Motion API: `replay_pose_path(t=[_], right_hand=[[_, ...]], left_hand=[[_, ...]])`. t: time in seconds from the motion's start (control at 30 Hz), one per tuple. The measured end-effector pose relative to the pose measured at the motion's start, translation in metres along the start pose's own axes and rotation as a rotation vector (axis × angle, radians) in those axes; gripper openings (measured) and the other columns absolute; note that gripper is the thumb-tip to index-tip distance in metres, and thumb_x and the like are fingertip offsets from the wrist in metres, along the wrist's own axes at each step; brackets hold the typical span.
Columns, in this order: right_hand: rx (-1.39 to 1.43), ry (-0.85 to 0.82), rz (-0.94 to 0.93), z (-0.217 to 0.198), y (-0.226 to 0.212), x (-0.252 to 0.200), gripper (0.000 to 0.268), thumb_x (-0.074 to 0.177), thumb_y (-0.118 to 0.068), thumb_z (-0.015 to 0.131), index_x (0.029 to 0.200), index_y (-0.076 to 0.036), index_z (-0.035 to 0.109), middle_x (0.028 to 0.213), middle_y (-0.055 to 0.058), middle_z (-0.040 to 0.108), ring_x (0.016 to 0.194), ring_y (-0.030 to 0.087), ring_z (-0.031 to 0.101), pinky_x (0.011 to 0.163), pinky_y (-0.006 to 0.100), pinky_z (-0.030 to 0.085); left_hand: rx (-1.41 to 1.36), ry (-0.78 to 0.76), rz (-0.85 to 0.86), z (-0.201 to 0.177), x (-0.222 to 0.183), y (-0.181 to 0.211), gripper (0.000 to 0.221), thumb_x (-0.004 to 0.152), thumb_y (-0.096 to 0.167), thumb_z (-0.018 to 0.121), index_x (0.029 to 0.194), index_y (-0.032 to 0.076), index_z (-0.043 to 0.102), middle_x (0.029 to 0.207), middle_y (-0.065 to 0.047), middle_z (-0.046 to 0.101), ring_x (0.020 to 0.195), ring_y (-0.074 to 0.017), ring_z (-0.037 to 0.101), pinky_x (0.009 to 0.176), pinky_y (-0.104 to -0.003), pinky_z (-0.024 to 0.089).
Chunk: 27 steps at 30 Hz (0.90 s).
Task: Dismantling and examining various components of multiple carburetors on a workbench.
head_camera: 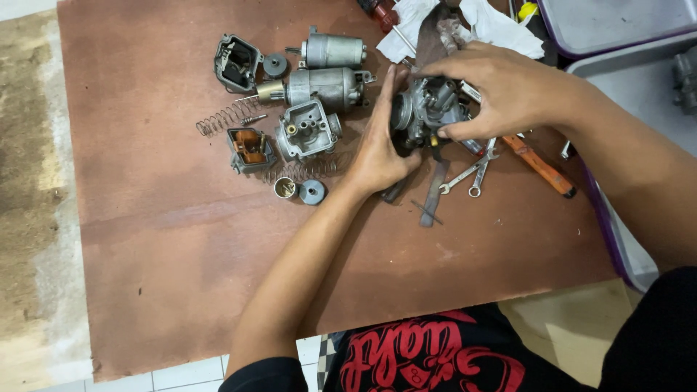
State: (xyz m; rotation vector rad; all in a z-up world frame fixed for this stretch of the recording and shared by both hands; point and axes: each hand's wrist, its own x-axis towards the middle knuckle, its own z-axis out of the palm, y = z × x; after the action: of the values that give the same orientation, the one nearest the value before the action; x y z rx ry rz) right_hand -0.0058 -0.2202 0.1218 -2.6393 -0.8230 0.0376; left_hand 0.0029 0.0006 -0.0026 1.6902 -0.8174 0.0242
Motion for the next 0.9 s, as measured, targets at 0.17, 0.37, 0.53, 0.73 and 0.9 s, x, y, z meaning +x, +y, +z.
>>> replay_pose_path(t=[0.17, 0.37, 0.53, 0.73, 0.9], right_hand=[[0.015, 0.068, 0.062, -0.014, -0.004, -0.007, 0.076, 0.062, -0.026, 0.085, 0.132, 0.0, 0.068, 0.112, 0.02, 0.07, 0.094, 0.035, 0.067, 0.084, 0.043, 0.052], [0.126, 0.174, 0.062, -0.035, -0.013, -0.016, 0.087, 0.061, -0.012, 0.09, 0.142, 0.006, 0.063, 0.117, 0.024, 0.072, 0.092, 0.035, 0.069, 0.083, 0.042, 0.053], [0.066, 0.274, -0.118, -0.028, -0.013, -0.018, 0.091, 0.058, -0.013, 0.096, 0.138, 0.016, 0.062, 0.129, 0.028, 0.07, 0.111, 0.037, 0.068, 0.101, 0.044, 0.052], [-0.055, 0.268, -0.176, -0.016, -0.013, -0.019, 0.092, 0.052, -0.013, 0.094, 0.137, 0.012, 0.064, 0.13, 0.026, 0.063, 0.116, 0.038, 0.06, 0.104, 0.045, 0.049], [-0.116, 0.23, -0.232, -0.01, -0.018, -0.017, 0.085, 0.056, -0.013, 0.091, 0.134, 0.007, 0.062, 0.131, 0.021, 0.062, 0.122, 0.036, 0.055, 0.112, 0.046, 0.044]], left_hand=[[-0.038, 0.045, 0.041, 0.006, -0.001, -0.016, 0.13, 0.066, 0.001, 0.081, 0.167, 0.017, 0.001, 0.171, -0.02, 0.026, 0.161, -0.0394, 0.032, 0.136, -0.06, 0.03], [-0.123, -0.016, -0.046, 0.003, -0.004, -0.005, 0.126, 0.07, -0.002, 0.078, 0.166, 0.021, 0.0, 0.134, -0.017, 0.061, 0.126, -0.0336, 0.064, 0.11, -0.049, 0.059], [-0.198, -0.013, -0.015, 0.002, -0.003, -0.002, 0.118, 0.076, -0.001, 0.081, 0.165, 0.009, 0.004, 0.168, -0.026, 0.029, 0.153, -0.0404, 0.043, 0.129, -0.054, 0.04], [-0.315, 0.087, -0.03, 0.0, -0.001, -0.004, 0.114, 0.074, -0.009, 0.074, 0.165, 0.018, 0.01, 0.133, -0.021, 0.065, 0.116, -0.0338, 0.073, 0.105, -0.049, 0.066], [-0.262, 0.172, -0.049, 0.001, -0.003, -0.007, 0.114, 0.072, 0.001, 0.08, 0.164, 0.017, 0.015, 0.14, -0.019, 0.059, 0.128, -0.0332, 0.065, 0.116, -0.051, 0.057]])
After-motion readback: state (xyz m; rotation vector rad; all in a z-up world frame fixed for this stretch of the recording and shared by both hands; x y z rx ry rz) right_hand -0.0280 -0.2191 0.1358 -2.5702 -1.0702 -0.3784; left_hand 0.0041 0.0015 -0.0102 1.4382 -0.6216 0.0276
